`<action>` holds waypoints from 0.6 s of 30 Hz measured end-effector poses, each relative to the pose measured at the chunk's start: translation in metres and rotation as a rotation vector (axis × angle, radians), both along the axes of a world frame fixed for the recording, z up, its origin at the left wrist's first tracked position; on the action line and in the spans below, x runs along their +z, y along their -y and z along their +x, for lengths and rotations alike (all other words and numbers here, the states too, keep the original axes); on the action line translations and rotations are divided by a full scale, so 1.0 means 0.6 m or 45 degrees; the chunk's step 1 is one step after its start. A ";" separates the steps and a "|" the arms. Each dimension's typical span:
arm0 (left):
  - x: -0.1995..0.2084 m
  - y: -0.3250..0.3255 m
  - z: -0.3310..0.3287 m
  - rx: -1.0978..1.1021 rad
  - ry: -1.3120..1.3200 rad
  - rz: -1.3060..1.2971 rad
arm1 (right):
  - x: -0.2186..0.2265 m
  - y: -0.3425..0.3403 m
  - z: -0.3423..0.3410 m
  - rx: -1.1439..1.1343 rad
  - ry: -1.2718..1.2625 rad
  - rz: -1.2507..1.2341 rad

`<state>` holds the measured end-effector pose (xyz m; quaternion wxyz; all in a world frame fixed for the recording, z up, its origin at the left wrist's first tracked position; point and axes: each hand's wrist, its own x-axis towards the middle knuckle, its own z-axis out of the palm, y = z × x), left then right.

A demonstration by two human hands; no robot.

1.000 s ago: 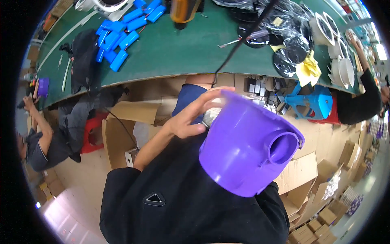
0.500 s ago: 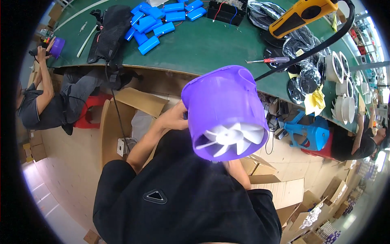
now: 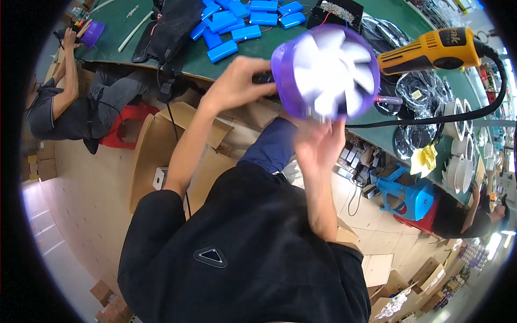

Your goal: The person assembles an electronic fan by installing a circuit board, fan blade, and battery pack into a plastic casing, then securing the electric fan housing with an electric screwdriver.

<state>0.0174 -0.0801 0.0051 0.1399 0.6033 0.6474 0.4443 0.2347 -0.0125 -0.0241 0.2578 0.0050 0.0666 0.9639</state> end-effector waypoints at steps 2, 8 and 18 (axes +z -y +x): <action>0.008 -0.033 -0.023 0.073 0.005 -0.209 | 0.025 -0.039 -0.036 -0.007 0.033 -0.023; -0.013 -0.082 -0.066 0.013 -0.047 -0.450 | -0.017 -0.107 -0.094 -0.052 0.062 0.028; -0.031 -0.083 -0.064 0.310 -0.377 -0.143 | 0.018 -0.039 -0.020 -0.178 1.014 0.866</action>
